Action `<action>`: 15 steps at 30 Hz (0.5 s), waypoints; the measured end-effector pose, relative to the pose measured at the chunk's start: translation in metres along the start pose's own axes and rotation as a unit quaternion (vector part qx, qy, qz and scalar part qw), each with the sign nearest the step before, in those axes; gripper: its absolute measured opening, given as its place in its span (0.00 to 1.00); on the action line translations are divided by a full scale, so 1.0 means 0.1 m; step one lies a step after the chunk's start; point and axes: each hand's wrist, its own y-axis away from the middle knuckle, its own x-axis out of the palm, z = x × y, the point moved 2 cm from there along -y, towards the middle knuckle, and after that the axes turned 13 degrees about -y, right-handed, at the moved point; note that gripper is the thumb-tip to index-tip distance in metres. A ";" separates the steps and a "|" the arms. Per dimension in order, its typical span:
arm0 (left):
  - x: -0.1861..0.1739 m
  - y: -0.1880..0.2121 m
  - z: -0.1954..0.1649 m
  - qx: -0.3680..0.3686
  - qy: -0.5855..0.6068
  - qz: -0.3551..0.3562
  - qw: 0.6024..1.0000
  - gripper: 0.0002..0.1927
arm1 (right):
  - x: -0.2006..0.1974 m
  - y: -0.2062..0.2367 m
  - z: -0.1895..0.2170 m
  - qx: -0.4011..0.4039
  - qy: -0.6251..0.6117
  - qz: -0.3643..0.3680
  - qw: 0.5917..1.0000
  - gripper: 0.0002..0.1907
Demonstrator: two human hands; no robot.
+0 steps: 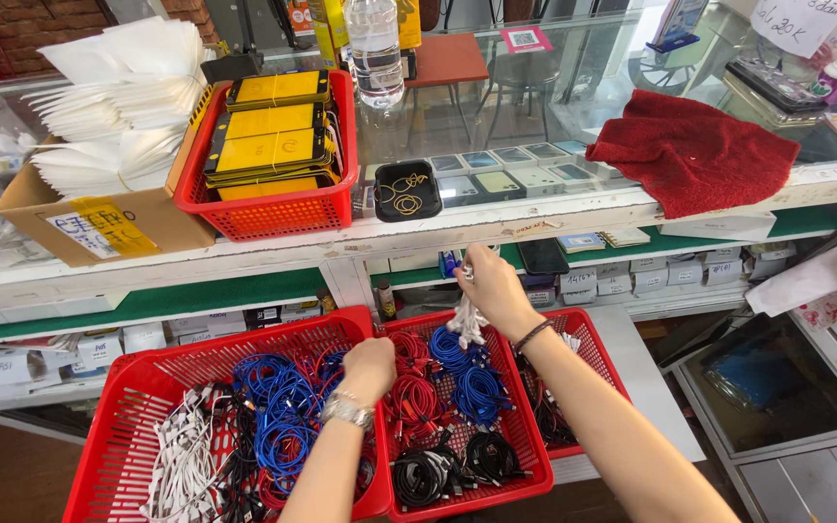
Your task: The person sorts white charging cables from a red basket filled with mixed blue, red, black, and white cables. They gather individual white cables in one hand, align the connectors, and hold the accumulated bundle, occasionally reaching back into the basket for more cables.
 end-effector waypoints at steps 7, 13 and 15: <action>-0.49 -0.17 -0.23 0.283 0.319 -0.066 0.902 0.34 | -0.24 -0.13 0.32 -0.013 -0.158 0.227 0.961 0.17; -0.47 -0.11 -0.50 0.316 0.628 0.259 0.662 0.21 | -0.18 -0.11 0.39 0.157 -0.230 0.244 0.929 0.17; -0.32 -0.10 -0.52 0.258 0.651 0.281 0.656 0.18 | -0.11 -0.09 0.31 0.101 -0.213 0.223 0.946 0.17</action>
